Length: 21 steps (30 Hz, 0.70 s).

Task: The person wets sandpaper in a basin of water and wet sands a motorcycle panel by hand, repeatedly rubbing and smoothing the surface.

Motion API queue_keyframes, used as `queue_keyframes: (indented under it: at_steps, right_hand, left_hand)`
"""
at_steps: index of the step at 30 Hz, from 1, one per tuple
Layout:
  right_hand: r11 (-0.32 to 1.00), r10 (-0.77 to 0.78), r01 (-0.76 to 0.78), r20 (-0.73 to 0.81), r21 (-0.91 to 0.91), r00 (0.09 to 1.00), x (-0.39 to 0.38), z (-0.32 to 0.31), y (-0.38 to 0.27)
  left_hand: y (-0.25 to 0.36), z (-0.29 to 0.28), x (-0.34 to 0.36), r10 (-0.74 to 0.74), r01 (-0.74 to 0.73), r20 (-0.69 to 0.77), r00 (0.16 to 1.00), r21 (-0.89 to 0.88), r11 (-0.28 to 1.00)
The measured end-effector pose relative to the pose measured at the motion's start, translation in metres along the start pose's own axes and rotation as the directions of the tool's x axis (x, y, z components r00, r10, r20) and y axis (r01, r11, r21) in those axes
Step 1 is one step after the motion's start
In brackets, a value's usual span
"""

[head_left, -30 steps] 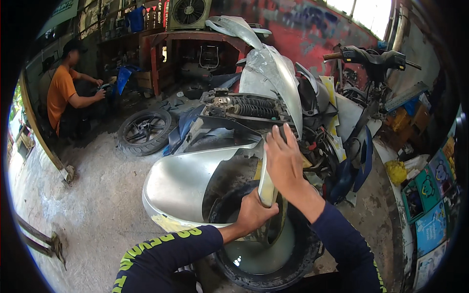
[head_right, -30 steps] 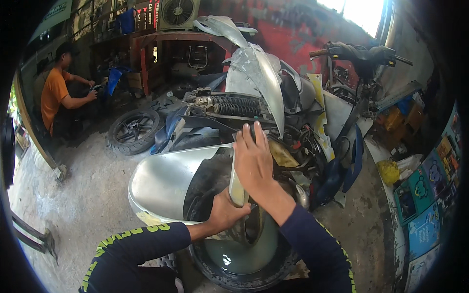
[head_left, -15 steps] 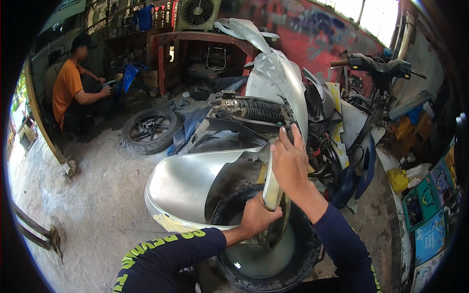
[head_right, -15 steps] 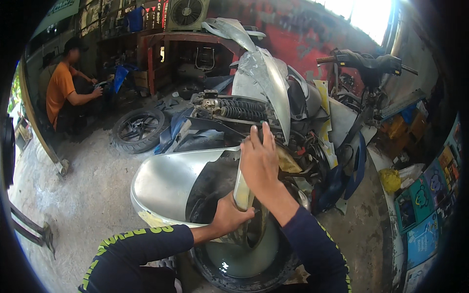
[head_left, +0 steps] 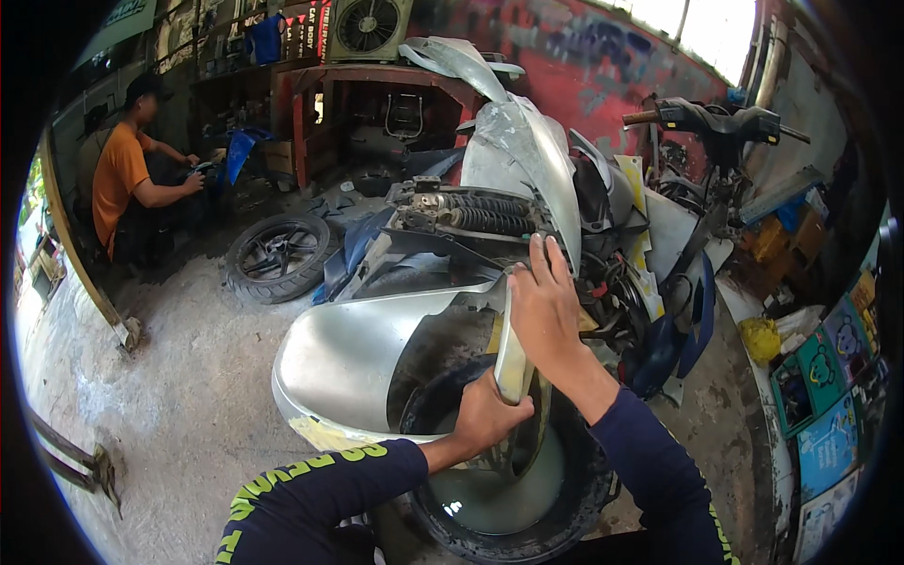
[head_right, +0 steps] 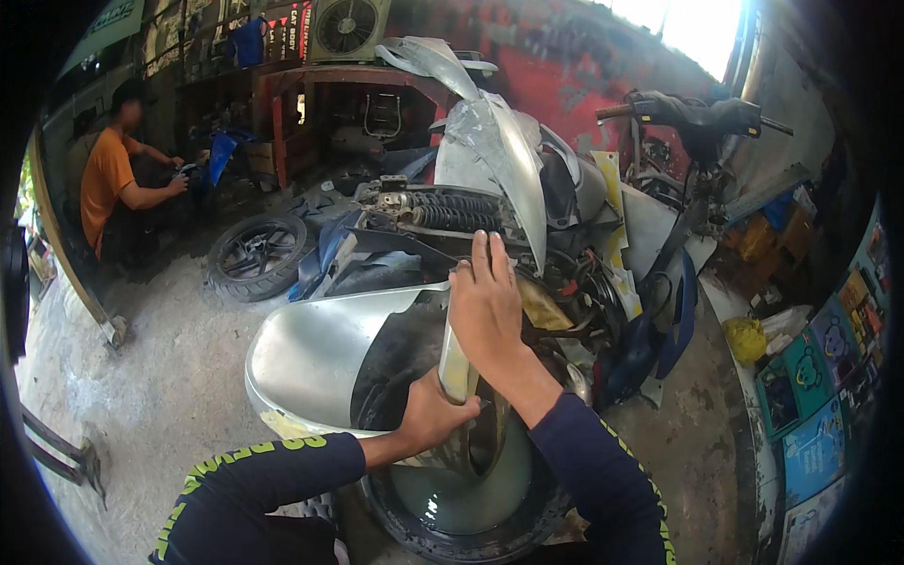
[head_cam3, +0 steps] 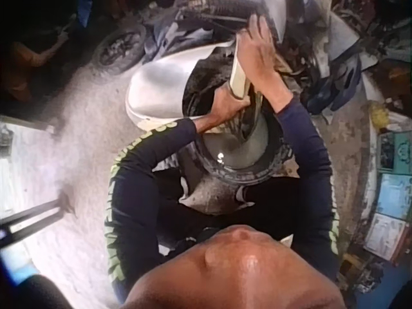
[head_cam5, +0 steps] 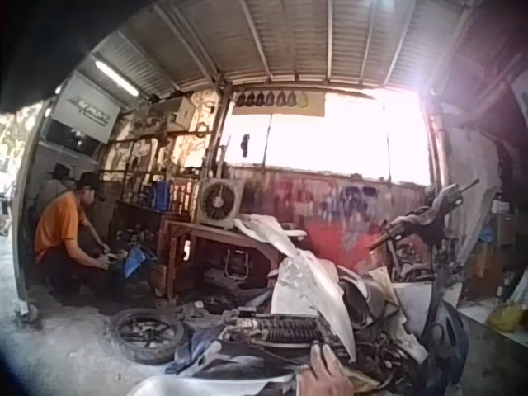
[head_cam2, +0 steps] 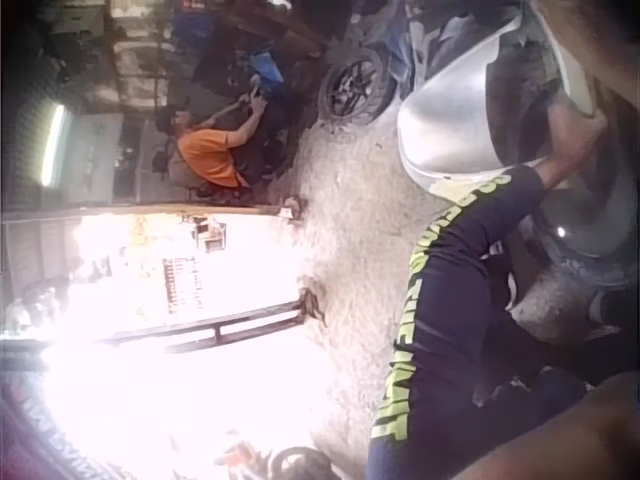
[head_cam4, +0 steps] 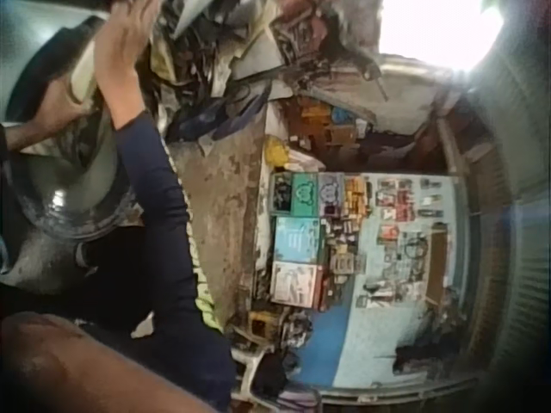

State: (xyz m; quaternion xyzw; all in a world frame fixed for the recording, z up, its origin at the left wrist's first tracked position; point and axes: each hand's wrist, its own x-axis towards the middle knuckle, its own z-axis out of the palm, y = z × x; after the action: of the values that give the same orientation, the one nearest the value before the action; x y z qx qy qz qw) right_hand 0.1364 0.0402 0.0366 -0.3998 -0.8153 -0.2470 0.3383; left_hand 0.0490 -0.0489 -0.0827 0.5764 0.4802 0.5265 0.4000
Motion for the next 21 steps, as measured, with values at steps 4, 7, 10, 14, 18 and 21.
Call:
queue_keyframes:
  at_steps: [4,7,10,14,18,21]
  right_hand:
    - [0.991,-0.119,0.119,0.003,-0.060,0.993,-0.036,-0.009,-0.012]
    - [1.000,-0.028,0.028,-0.004,-0.005,1.000,-0.010,-0.010,0.007]
    - [0.999,-0.053,0.053,0.004,-0.002,0.999,-0.025,-0.007,-0.006]
    - [0.997,-0.079,0.079,0.026,-0.003,0.997,-0.020,-0.010,-0.003]
    - [0.997,-0.077,0.077,-0.008,-0.004,0.997,-0.021,-0.009,-0.008]
    - [0.991,-0.129,0.131,0.037,-0.034,0.991,-0.035,-0.015,-0.012]
  left_hand:
    - [-0.009,-0.005,-0.003,0.036,-0.036,-0.050,0.998,0.011,0.999]
    - [-0.003,0.007,-0.001,0.070,-0.070,-0.048,0.996,0.010,0.998]
    - [-0.009,-0.004,-0.002,0.043,-0.043,-0.021,0.999,-0.015,0.999]
    - [-0.007,0.004,0.001,0.076,-0.074,-0.065,0.995,0.028,0.997]
    - [-0.006,-0.002,-0.002,0.020,-0.021,-0.026,0.999,-0.028,0.999]
    - [-0.002,0.001,-0.002,0.055,-0.054,-0.059,0.997,0.025,0.998]
